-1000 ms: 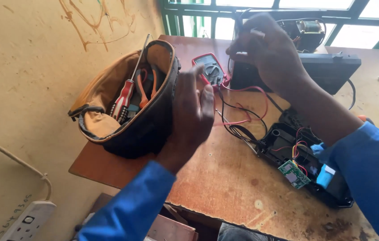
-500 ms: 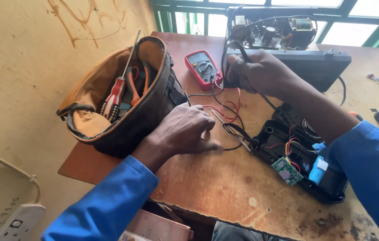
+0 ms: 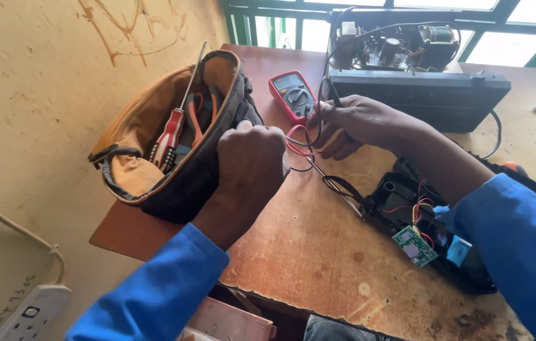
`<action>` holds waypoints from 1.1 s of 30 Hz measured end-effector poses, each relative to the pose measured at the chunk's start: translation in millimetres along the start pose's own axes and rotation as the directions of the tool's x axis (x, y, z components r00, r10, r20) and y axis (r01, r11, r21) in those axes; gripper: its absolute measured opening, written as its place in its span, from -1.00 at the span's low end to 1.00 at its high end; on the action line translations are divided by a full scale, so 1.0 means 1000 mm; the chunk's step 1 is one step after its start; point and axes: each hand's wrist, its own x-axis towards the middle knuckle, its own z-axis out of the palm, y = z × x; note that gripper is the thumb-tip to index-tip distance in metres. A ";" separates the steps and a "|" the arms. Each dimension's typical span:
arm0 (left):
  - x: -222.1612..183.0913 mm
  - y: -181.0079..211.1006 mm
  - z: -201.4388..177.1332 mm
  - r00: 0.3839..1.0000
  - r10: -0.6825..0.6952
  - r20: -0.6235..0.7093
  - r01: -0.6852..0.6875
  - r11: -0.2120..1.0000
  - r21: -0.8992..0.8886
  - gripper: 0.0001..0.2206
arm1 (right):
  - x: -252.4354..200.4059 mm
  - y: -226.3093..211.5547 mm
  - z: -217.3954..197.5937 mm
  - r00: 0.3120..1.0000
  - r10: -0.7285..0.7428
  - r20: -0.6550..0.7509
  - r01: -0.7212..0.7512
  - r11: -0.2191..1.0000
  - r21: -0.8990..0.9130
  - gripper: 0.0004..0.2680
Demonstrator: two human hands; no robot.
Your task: Testing a circuit board with a multimeter and soldering a wire connection
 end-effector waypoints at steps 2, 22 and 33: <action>0.005 0.001 -0.025 0.995 -0.030 -0.091 0.025 0.999 -0.048 -0.82 | 0.006 0.004 0.003 0.999 -0.019 0.039 0.012 0.984 0.175 -0.66; -0.082 -0.016 -0.147 0.958 -0.112 0.263 0.284 0.491 -0.824 -0.68 | -0.081 -0.063 -0.002 0.903 0.077 -0.422 -0.134 0.985 -0.107 -0.89; -0.118 -0.026 -0.118 0.928 -0.021 0.372 0.312 0.591 -0.744 -0.91 | 0.127 0.005 0.004 0.931 -0.098 0.353 0.148 -0.782 -0.606 -0.85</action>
